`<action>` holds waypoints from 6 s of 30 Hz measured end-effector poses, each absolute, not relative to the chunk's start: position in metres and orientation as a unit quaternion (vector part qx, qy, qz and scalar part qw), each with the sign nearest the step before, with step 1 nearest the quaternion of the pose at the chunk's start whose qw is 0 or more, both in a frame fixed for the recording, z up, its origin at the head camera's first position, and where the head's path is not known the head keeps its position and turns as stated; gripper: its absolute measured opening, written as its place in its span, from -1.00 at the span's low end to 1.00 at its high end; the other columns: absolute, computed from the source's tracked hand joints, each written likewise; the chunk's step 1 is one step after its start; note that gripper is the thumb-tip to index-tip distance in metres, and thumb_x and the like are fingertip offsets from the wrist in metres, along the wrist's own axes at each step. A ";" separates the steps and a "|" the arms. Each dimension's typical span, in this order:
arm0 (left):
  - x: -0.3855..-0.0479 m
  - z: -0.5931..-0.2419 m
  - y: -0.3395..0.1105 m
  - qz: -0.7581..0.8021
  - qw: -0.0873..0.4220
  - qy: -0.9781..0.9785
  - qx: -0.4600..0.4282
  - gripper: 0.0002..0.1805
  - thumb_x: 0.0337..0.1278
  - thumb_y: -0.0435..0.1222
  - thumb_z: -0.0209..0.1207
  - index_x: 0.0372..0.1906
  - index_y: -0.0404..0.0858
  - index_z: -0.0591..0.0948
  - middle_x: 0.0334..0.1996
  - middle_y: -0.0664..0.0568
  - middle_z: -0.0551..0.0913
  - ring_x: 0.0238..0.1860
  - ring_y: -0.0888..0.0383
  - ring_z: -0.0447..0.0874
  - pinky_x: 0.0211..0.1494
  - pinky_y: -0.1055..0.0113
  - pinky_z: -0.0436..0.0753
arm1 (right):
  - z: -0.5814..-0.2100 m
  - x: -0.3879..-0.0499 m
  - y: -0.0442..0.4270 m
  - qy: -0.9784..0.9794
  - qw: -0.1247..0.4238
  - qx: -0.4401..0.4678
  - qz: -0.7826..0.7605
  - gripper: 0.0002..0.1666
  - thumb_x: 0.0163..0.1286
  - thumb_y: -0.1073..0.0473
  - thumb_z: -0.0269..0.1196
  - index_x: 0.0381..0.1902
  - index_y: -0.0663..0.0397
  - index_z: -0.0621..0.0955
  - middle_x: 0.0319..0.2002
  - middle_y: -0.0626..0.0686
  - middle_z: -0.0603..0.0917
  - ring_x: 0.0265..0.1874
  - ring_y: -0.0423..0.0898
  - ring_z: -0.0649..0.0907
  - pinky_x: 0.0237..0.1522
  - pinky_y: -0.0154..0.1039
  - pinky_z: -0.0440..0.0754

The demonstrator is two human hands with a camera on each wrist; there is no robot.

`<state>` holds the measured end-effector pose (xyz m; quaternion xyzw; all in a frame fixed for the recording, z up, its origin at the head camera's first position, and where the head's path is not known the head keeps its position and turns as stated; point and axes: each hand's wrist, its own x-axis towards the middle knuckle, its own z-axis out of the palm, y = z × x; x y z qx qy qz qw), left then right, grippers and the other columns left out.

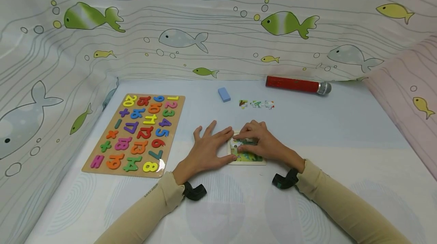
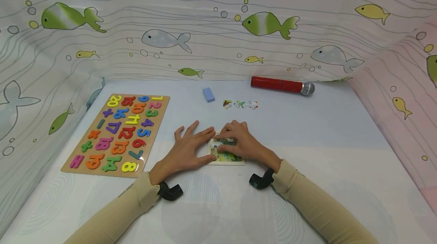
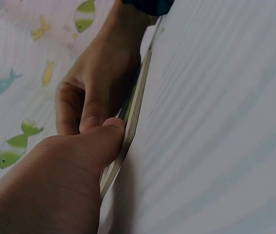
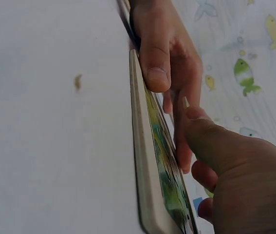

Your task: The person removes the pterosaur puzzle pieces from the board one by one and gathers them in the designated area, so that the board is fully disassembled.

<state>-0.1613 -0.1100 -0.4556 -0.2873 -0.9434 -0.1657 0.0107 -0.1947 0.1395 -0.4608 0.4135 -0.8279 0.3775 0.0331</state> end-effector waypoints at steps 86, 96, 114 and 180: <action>-0.160 -0.458 -0.107 -0.174 0.020 -0.943 -0.281 -0.12 0.16 0.33 0.17 0.53 0.03 0.38 0.54 0.25 0.33 0.63 -0.24 0.01 0.42 -0.46 -0.09 | -0.457 -0.267 0.154 -0.920 0.060 0.262 0.285 -0.56 0.23 -0.02 0.49 0.08 -0.13 0.78 -0.33 0.08 0.48 -0.27 0.00 0.30 -0.13 0.06 0.06; -0.160 -0.458 -0.107 -0.168 0.019 -0.945 -0.279 -0.11 0.14 0.36 0.15 0.53 0.07 0.37 0.53 0.27 0.34 0.64 -0.21 0.00 0.43 -0.43 -0.07 | -0.460 -0.269 0.155 -0.914 0.088 0.251 0.306 -0.59 0.13 -0.02 0.56 -0.04 -0.10 0.82 -0.30 0.10 0.55 -0.30 -0.07 0.29 -0.16 0.03 0.04; -0.158 -0.459 -0.106 -0.167 0.014 -0.946 -0.277 -0.12 0.15 0.35 0.15 0.53 0.06 0.38 0.53 0.27 0.34 0.64 -0.21 0.01 0.43 -0.43 -0.07 | -0.465 -0.268 0.156 -0.915 0.090 0.246 0.308 -0.60 0.17 -0.02 0.54 -0.01 -0.12 0.81 -0.31 0.09 0.53 -0.29 -0.04 0.30 -0.16 0.04 0.01; -0.160 -0.458 -0.108 -0.166 0.000 -0.945 -0.282 -0.14 0.24 0.33 0.06 0.56 0.07 0.31 0.58 0.27 0.25 0.66 -0.20 -0.07 0.46 -0.41 -0.13 | -0.447 -0.197 0.173 -0.873 -0.043 0.359 0.328 -0.68 0.25 0.09 0.47 -0.01 -0.24 0.81 -0.29 -0.12 0.56 -0.24 -0.15 0.33 -0.13 -0.07 0.02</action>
